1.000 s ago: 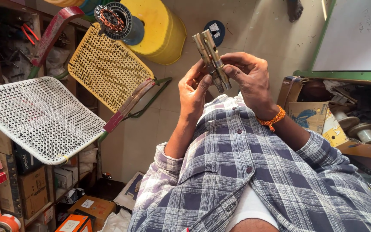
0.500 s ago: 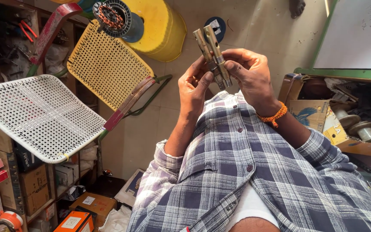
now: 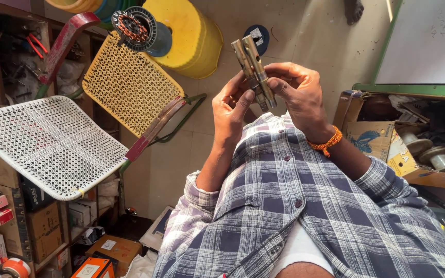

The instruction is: The person picks up several small cylindrical metal parts from a cluttered workbench, compares them side by side, and places them back. They repeat this process multiple times, handling the parts with both hands and occasionally moving between the bench and a nearby machine.

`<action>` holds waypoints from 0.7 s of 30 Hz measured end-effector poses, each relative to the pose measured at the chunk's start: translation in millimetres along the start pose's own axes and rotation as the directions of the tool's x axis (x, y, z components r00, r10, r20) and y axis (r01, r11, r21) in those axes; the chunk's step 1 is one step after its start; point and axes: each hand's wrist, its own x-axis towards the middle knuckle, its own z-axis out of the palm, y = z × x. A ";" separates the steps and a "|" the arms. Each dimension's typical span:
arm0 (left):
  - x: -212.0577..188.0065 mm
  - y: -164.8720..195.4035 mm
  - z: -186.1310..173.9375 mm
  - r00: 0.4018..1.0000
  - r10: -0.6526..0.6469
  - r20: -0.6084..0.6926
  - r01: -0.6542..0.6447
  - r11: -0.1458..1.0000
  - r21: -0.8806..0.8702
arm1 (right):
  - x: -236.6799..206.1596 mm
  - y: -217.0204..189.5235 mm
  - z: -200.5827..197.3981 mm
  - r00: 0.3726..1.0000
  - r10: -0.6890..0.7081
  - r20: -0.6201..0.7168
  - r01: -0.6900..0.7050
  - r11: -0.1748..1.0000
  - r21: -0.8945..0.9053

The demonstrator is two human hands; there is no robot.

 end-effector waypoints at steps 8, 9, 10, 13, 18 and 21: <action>-5.3 11.3 4.1 0.999 0.025 -0.036 -0.018 0.986 0.163 | 0.5 4.7 -0.9 0.999 0.012 0.039 -0.015 0.996 0.087; -6.5 13.5 4.8 0.999 0.032 -0.031 -0.026 0.985 0.169 | 0.9 6.7 -1.3 0.998 0.023 0.053 -0.030 0.991 0.132; -8.3 15.8 5.8 0.999 0.036 -0.035 -0.029 0.983 0.180 | 0.9 8.7 -2.1 0.997 0.037 0.064 -0.047 0.985 0.166; -14.2 22.4 9.4 0.998 0.045 -0.044 -0.035 0.979 0.199 | 1.8 15.2 -5.3 0.991 0.070 0.110 -0.098 0.957 0.273; -18.9 27.1 15.8 0.998 0.035 -0.059 -0.025 0.987 0.160 | 6.2 24.5 -11.4 0.976 0.060 0.211 -0.147 0.893 0.426; -18.1 23.8 22.0 0.995 0.063 -0.080 -0.048 0.982 0.181 | 10.5 25.2 -18.6 0.967 0.061 0.247 -0.162 0.897 0.412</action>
